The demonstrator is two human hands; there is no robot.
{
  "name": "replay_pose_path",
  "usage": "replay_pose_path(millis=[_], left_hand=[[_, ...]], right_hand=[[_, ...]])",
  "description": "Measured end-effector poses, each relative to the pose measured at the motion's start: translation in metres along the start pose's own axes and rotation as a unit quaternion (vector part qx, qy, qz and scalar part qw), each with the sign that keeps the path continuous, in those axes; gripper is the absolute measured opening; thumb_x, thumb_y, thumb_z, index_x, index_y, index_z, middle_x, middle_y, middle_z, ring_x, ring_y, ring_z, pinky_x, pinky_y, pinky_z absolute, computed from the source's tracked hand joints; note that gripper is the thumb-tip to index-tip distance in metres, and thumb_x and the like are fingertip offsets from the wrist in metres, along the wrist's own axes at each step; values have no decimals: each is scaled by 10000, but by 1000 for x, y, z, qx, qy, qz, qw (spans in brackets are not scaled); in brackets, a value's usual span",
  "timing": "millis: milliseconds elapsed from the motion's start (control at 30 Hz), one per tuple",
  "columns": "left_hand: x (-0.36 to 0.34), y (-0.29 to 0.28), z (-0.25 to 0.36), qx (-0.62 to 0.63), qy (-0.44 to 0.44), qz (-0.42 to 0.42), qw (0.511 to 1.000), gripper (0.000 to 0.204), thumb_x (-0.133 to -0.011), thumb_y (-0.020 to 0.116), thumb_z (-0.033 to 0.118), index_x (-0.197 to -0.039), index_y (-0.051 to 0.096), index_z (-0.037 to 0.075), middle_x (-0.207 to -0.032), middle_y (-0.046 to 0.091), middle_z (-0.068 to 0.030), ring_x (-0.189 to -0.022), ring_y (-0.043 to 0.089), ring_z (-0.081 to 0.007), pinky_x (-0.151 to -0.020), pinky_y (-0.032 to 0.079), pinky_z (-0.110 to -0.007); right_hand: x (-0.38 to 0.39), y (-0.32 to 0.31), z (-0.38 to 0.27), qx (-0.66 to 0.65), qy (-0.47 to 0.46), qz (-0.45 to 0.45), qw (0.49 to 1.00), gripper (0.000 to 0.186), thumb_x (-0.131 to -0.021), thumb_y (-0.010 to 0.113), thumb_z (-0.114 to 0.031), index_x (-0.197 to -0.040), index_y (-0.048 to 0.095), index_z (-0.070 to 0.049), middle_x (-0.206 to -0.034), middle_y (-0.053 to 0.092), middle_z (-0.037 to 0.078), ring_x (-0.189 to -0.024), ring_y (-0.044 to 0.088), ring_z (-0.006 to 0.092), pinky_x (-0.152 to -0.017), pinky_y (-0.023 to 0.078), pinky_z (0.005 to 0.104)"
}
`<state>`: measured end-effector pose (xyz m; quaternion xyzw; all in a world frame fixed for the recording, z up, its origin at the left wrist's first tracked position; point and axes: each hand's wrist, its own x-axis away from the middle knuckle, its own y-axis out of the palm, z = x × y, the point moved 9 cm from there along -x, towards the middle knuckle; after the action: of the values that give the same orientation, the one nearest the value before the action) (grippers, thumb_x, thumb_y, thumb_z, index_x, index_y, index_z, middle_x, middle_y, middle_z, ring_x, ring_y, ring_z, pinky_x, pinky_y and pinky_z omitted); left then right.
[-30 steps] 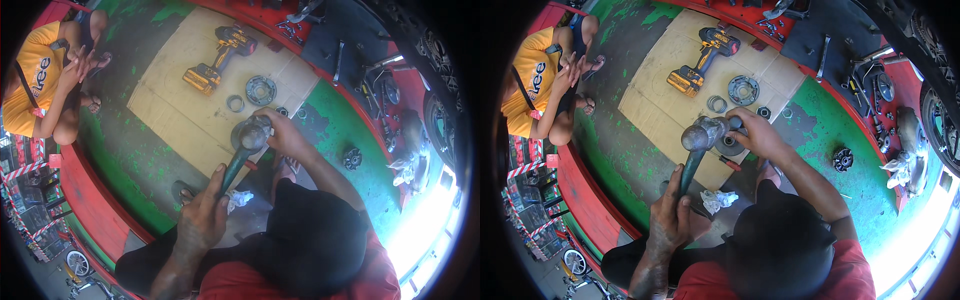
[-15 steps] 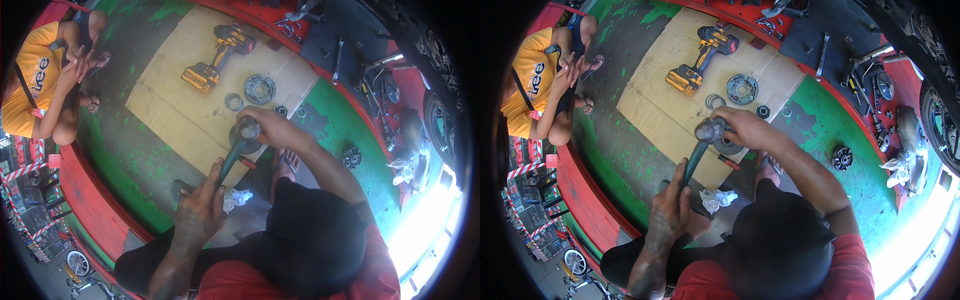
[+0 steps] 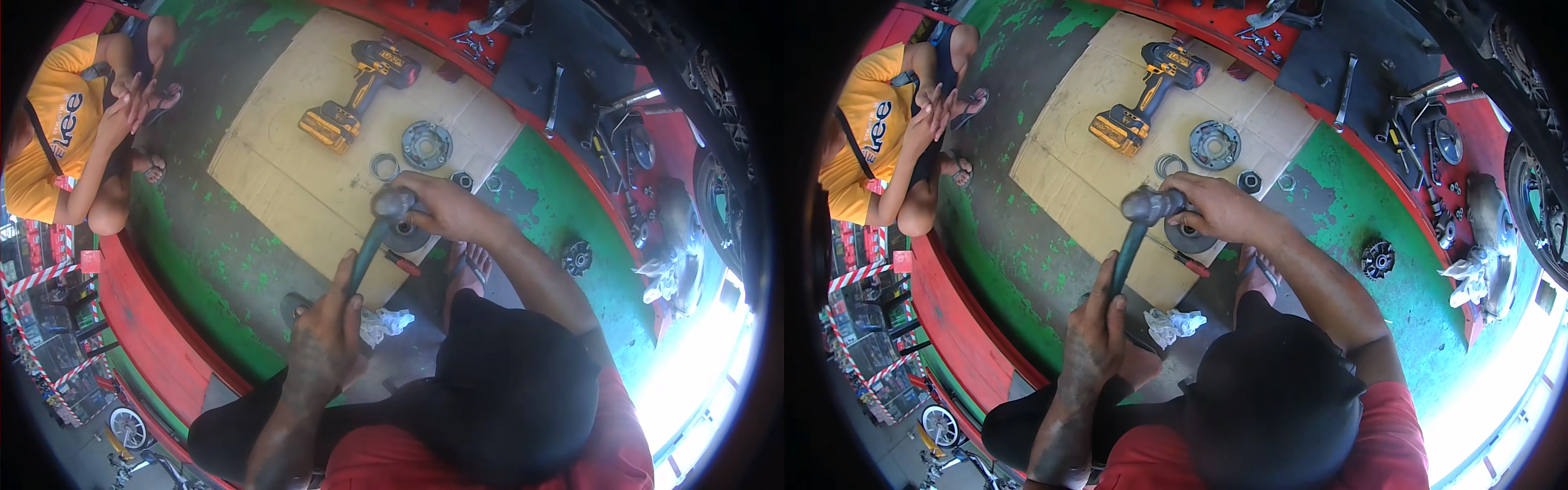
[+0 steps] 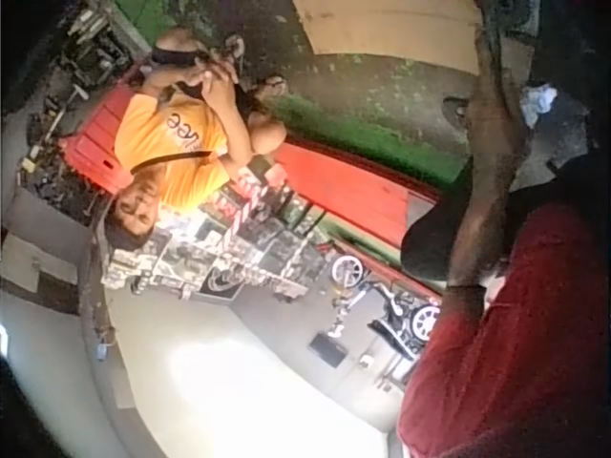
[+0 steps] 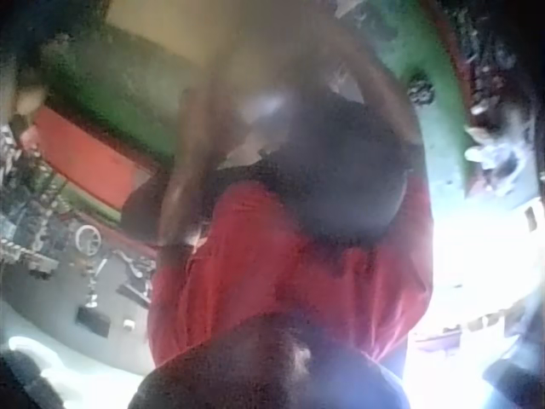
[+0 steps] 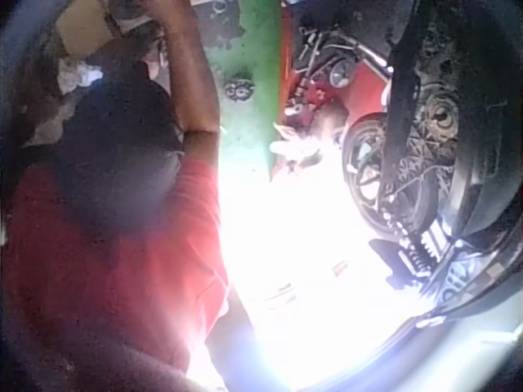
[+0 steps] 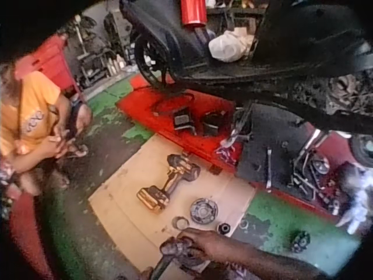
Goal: The person disassembles a motorcycle pulley component, tapping it with a hammer and screwdriver before probing and prying inside the assembly with the screwdriver.
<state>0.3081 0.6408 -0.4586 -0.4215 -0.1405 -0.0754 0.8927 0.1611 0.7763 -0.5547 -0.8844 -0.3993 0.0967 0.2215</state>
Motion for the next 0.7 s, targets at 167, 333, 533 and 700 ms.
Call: replay_pose_path(millis=[167,333,533,700], left_hand=[[6,-15,-33,101,-68,84,989,535,-1004,531,61,-1526,434,0,-1292,664,-250,-966,708,-330,-832,557,-389],[-18,0,-112,109,-135,138,975,538,-1023,508,99,-1541,401,1,-1410,586,-253,-1163,641,-337,-980,506,-421],[-52,52,-222,110,-197,184,957,513,-1014,566,155,-1512,464,81,-1029,606,-133,-874,572,-225,-793,481,-363],[-75,62,-181,-47,-97,159,981,589,-974,602,152,-1522,426,27,-1343,568,-211,-1218,567,-335,-1027,465,-420]], right_hand=[[10,-15,30,-119,99,73,985,494,-821,784,-46,-1261,559,-55,-1154,682,119,-1034,667,248,-923,525,380],[32,-25,23,-276,99,210,933,416,-877,778,-78,-1243,582,-67,-1077,676,105,-941,656,234,-898,531,373],[45,-30,2,-116,33,222,968,431,-884,780,-66,-1259,567,-73,-1048,682,91,-919,659,221,-884,546,385],[36,-25,-5,-168,57,160,971,474,-887,784,-74,-1295,544,-79,-1083,679,87,-956,661,208,-861,539,354]])
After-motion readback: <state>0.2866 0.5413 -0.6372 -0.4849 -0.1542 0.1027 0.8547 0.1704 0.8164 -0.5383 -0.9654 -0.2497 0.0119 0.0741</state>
